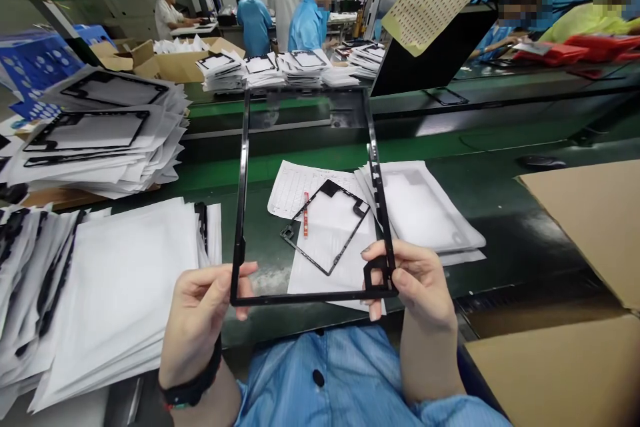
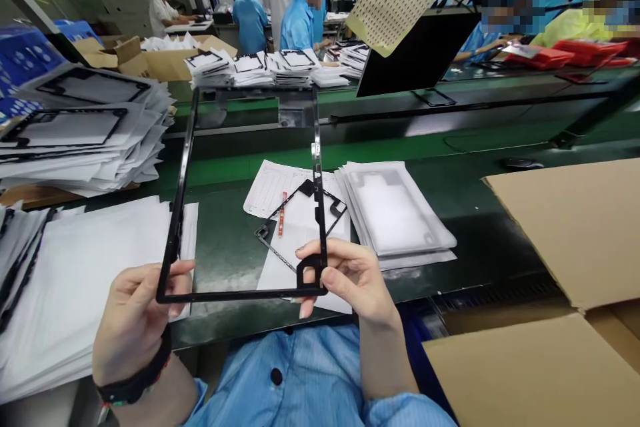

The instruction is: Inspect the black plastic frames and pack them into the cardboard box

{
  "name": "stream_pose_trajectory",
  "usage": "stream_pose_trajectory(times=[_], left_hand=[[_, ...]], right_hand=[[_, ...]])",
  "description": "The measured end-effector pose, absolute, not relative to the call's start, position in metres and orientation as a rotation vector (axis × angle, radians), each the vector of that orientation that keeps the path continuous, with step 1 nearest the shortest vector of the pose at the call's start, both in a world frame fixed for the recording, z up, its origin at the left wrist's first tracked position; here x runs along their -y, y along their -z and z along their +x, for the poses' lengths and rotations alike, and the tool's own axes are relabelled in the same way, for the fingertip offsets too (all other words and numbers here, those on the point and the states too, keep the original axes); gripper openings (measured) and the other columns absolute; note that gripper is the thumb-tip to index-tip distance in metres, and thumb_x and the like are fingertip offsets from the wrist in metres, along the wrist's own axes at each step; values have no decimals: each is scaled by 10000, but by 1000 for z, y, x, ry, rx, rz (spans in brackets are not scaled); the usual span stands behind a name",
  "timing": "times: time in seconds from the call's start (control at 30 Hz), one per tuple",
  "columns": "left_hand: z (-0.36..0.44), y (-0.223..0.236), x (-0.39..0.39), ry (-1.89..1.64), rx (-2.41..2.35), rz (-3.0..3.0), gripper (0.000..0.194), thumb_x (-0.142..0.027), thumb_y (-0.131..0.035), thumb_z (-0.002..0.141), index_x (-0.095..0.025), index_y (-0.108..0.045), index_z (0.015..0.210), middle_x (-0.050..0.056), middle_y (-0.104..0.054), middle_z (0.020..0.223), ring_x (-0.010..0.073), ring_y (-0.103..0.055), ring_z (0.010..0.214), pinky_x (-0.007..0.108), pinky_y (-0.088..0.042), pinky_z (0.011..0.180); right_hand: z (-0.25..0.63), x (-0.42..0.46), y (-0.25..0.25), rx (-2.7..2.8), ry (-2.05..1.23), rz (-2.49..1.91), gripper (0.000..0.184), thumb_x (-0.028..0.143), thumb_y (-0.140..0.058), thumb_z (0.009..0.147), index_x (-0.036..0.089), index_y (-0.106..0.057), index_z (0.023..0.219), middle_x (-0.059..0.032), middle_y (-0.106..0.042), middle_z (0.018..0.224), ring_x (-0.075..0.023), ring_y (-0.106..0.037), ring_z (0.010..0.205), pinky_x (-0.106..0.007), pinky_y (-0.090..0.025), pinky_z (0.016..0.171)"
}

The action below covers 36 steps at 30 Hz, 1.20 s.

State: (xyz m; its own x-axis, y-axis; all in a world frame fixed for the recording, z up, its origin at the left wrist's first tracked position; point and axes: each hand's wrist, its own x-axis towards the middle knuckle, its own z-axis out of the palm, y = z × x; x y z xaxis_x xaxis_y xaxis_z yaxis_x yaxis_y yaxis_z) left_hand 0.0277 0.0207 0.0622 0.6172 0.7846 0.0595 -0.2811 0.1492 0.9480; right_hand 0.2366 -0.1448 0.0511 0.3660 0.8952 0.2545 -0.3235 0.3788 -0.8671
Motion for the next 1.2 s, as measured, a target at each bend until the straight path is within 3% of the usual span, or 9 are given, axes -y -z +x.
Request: stream_pose_trajectory(times=[0.2, 0.37, 0.57, 0.77, 1.2], left_hand=[[37, -57, -17, -674, -333, 738, 217, -302, -891, 656, -132, -756, 675, -51, -506, 364, -11, -390, 253, 21, -372, 320], [45, -72, -4, -430, -180, 88, 124, -45, -781, 766, -98, -672, 739, -31, -679, 524, -12, -628, 432, -99, -329, 382], [48, -98, 10, -384, -16, -70, 31, -70, -700, 854, -67, -675, 835, 16, -754, 649, 45, -714, 568, -72, -419, 440], [48, -104, 17, -348, 115, -97, 127, -82, -601, 925, 15, -675, 891, 96, -776, 742, 87, -743, 651, -23, -478, 484], [43, -101, 23, -332, 217, -34, 201, -181, -574, 969, -14, -686, 971, 63, -792, 811, 56, -745, 705, -75, -407, 437]], right_hand=[[232, 136, -52, 759, -1035, -692, 364, 474, -777, 805, 164, -737, 991, -39, -703, 617, -127, -650, 420, -144, -492, 398], [219, 129, -64, 581, -1083, -605, 427, 598, -722, 804, 179, -782, 861, -37, -699, 564, -62, -580, 367, -91, -472, 397], [213, 127, -77, 359, -1190, -518, 387, 543, -764, 791, 160, -799, 837, 12, -670, 521, -2, -507, 338, -22, -437, 394], [212, 127, -79, 266, -1238, -390, 340, 447, -791, 802, 108, -789, 837, 17, -683, 543, 6, -548, 371, -4, -437, 405], [209, 132, -78, 296, -1304, -296, 377, 487, -705, 880, 116, -775, 885, 17, -686, 561, 27, -506, 360, 8, -412, 406]])
